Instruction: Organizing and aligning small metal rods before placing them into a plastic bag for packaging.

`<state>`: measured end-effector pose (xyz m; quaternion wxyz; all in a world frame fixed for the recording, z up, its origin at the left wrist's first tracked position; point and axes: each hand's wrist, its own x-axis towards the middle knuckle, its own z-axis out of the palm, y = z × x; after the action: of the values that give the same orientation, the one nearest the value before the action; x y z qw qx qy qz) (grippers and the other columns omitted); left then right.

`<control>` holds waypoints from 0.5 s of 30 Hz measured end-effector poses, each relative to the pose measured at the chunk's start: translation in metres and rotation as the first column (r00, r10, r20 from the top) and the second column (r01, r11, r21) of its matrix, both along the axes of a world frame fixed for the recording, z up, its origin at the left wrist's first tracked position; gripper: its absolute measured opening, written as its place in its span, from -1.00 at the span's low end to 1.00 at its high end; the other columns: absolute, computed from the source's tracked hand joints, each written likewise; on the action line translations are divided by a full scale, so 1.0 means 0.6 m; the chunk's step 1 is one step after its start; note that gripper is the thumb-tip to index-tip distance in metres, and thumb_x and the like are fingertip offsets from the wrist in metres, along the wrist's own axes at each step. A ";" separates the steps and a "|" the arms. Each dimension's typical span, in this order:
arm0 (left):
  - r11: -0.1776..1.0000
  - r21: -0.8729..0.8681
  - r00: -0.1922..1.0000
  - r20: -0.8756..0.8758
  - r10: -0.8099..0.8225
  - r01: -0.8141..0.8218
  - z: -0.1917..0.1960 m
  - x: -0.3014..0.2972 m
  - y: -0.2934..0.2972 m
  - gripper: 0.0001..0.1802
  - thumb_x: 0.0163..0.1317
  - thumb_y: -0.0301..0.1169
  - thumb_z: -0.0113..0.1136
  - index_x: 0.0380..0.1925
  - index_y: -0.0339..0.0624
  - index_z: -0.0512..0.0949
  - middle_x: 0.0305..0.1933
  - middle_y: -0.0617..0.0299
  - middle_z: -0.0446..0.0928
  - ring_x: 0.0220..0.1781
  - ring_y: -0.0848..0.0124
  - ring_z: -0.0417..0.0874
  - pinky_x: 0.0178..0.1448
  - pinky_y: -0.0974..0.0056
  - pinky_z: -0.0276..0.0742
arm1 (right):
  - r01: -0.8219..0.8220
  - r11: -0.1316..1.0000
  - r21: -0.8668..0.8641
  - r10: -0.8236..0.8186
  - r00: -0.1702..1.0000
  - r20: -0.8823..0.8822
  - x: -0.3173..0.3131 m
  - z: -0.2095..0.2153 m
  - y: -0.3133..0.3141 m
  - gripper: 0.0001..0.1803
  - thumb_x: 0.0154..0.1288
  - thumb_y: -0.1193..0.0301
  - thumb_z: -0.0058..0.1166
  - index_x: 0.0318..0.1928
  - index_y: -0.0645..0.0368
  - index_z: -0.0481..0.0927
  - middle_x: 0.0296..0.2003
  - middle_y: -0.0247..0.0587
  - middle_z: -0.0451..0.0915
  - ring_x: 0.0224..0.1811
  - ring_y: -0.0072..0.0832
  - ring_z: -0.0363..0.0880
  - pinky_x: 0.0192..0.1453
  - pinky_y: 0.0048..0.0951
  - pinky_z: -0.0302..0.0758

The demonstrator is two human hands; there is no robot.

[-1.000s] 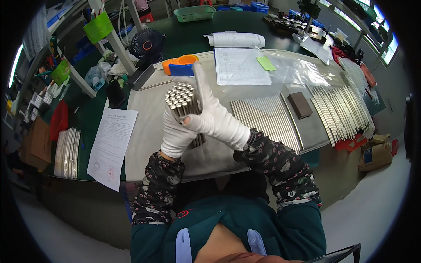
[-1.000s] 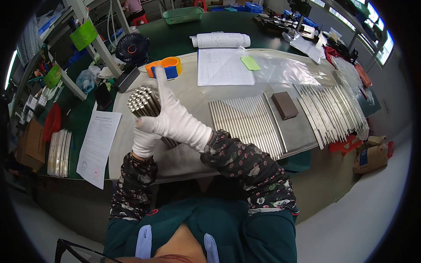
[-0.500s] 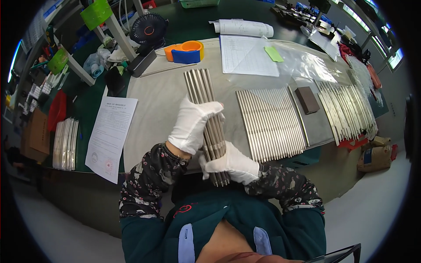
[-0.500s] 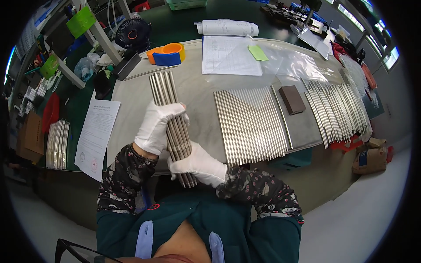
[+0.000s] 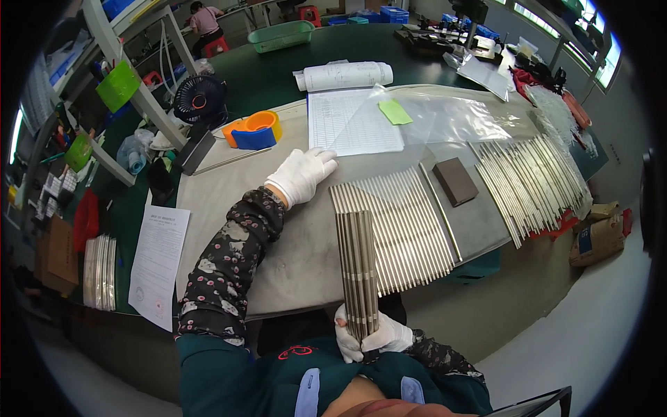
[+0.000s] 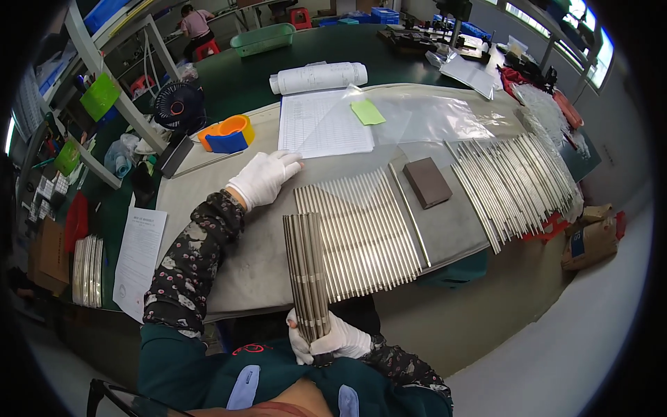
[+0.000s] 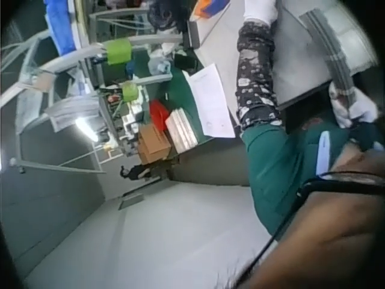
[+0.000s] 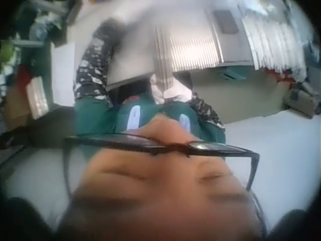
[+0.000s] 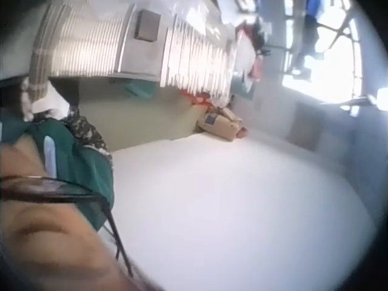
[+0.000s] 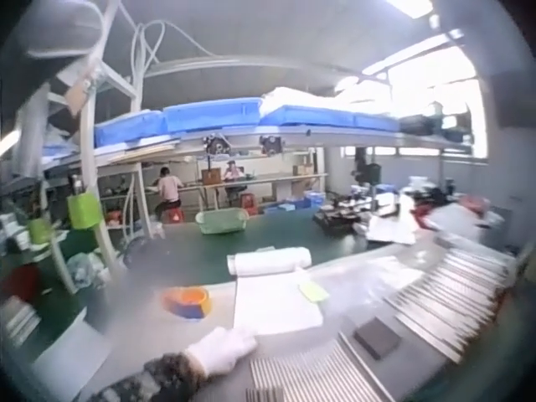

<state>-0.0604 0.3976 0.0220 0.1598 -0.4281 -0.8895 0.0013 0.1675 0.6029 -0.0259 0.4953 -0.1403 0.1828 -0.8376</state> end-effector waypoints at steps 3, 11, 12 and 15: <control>0.988 -0.120 0.994 0.071 -0.088 0.096 -0.018 -0.044 0.032 -0.82 -0.05 -0.53 0.02 -0.37 -0.21 0.47 -0.27 0.11 0.51 -0.19 0.17 0.55 -0.19 0.22 0.51 | 0.021 1.000 -0.005 -0.021 1.000 -0.021 -0.005 -0.005 0.008 -0.41 -0.05 0.42 0.24 -0.02 0.09 0.21 -0.51 -0.33 0.33 -0.53 -0.48 0.39 -0.32 -0.39 0.41; 0.973 -0.191 0.991 -0.055 0.120 -0.128 0.008 -0.040 0.044 -0.95 -0.02 -0.42 0.05 -0.54 -0.13 0.47 -0.52 0.15 0.50 -0.41 0.17 0.57 -0.36 0.20 0.52 | 0.054 0.998 0.037 -0.052 0.997 -0.049 -0.014 -0.006 0.017 -0.40 -0.07 0.46 0.24 -0.02 0.11 0.22 -0.51 -0.31 0.36 -0.53 -0.47 0.41 -0.30 -0.38 0.44; 0.974 -0.106 0.978 -0.086 0.190 -0.199 0.024 -0.026 0.035 -0.94 -0.03 -0.40 0.07 -0.53 -0.11 0.47 -0.51 0.15 0.49 -0.40 0.17 0.56 -0.37 0.20 0.51 | 0.045 0.999 0.026 -0.044 0.998 -0.037 -0.013 -0.006 0.016 -0.40 -0.08 0.48 0.24 -0.02 0.12 0.22 -0.50 -0.30 0.37 -0.52 -0.46 0.42 -0.30 -0.38 0.45; 0.993 -0.042 0.990 -0.085 0.109 -0.113 0.065 0.041 -0.001 -0.86 -0.06 -0.36 0.15 -0.56 -0.10 0.39 -0.52 0.19 0.41 -0.40 0.20 0.51 -0.40 0.20 0.45 | 0.026 0.998 0.063 -0.021 0.997 -0.072 -0.015 0.005 0.015 -0.42 -0.10 0.51 0.22 -0.04 0.13 0.22 -0.50 -0.28 0.38 -0.52 -0.45 0.45 -0.30 -0.36 0.47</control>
<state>-0.0360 0.3969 0.0610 0.1860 -0.3812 -0.9043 0.0489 0.1584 0.6116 -0.0230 0.4828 -0.1520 0.2286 -0.8316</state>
